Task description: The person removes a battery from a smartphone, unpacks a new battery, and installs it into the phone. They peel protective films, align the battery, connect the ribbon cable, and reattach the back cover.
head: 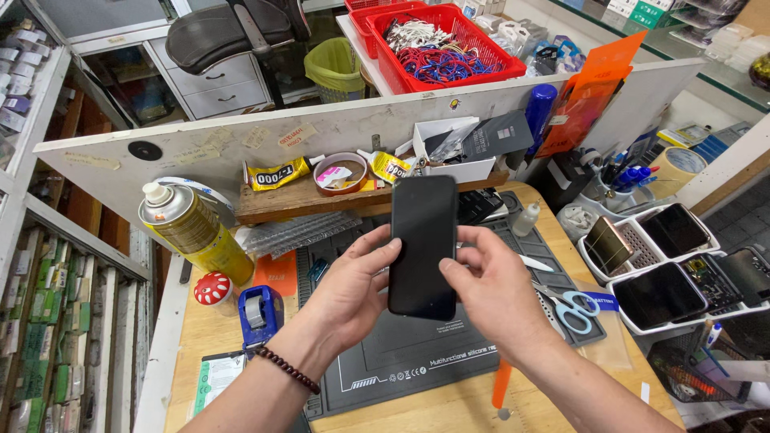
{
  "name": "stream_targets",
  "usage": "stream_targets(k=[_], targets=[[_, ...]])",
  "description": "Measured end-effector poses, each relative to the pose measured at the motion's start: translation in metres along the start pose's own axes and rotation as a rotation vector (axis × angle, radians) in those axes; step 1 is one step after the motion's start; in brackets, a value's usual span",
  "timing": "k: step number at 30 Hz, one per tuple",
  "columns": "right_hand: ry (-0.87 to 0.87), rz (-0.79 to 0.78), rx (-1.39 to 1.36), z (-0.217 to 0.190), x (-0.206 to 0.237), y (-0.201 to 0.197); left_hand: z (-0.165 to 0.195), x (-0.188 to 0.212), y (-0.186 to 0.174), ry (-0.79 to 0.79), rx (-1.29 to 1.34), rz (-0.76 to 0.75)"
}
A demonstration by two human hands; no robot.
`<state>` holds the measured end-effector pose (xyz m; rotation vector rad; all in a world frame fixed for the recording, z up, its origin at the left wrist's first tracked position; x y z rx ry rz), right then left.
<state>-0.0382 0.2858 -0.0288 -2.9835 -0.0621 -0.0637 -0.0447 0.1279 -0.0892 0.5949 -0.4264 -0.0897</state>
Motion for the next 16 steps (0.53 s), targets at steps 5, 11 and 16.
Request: stream_targets(k=[5,11,16], targets=[[0.084,0.02,-0.175,0.026,-0.006,-0.018,-0.017,0.007,-0.002,-0.155,-0.13,-0.132],[-0.249,0.03,0.274,-0.007,-0.016,-0.044,0.021,-0.01,-0.027,0.052,-0.455,-0.097],[-0.058,0.087,0.288,0.046,-0.013,-0.033,0.021,-0.027,-0.035,0.264,-0.38,-0.007]])
Point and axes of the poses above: each hand's wrist, its own x-axis away from the middle knuckle, its own y-axis out of the palm, z = x × y, the point moved 10 cm from there along -x, towards the middle knuckle
